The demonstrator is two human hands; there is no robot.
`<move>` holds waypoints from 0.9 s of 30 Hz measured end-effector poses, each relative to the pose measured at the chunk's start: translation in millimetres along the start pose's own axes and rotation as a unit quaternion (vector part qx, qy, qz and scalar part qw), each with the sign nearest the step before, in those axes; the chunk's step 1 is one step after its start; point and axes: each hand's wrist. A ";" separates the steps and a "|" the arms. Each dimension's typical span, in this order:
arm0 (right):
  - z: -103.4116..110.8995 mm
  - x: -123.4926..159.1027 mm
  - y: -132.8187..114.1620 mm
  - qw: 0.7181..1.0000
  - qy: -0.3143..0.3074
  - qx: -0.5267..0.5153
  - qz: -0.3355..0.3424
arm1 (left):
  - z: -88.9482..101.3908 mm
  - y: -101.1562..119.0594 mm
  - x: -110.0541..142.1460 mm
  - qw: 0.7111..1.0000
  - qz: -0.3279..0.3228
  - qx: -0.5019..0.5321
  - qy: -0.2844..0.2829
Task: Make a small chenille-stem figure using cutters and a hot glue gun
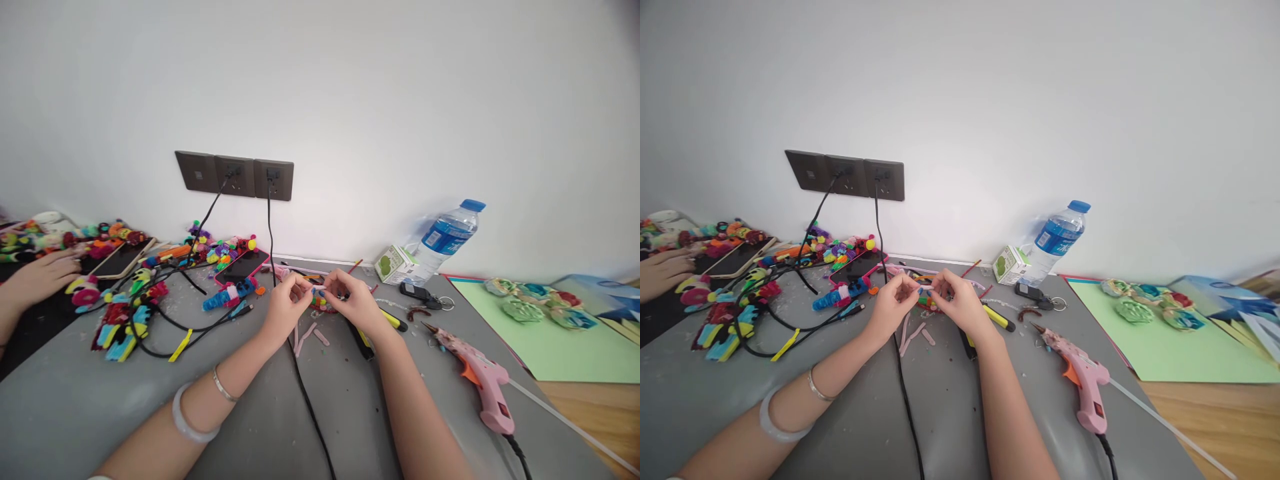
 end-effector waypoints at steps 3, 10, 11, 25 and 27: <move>-0.1 0.0 -0.9 1.000 0.002 0.002 0.003 | 0.2 -0.7 0.1 1.000 0.001 -0.001 0.002; 0.7 0.1 -0.5 1.000 0.002 0.009 0.005 | 0.5 -0.9 -0.5 1.000 0.003 -0.005 0.009; 1.1 0.0 -0.2 1.000 0.003 0.014 0.006 | 0.5 -0.7 -0.5 1.000 0.004 -0.005 0.010; 3.4 0.1 -1.2 0.998 0.033 0.035 0.042 | 0.4 2.2 -0.9 1.000 0.007 0.018 0.020; 3.3 0.2 -1.2 0.998 0.031 0.033 0.044 | 0.5 2.8 -1.1 0.999 0.003 0.024 0.021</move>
Point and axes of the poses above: each hand's wrist, its own x-axis away from the middle knuckle, its own z-axis out of the back of the hand, y = z × x, and after that the axes turned 5 degrees about -x, right-handed
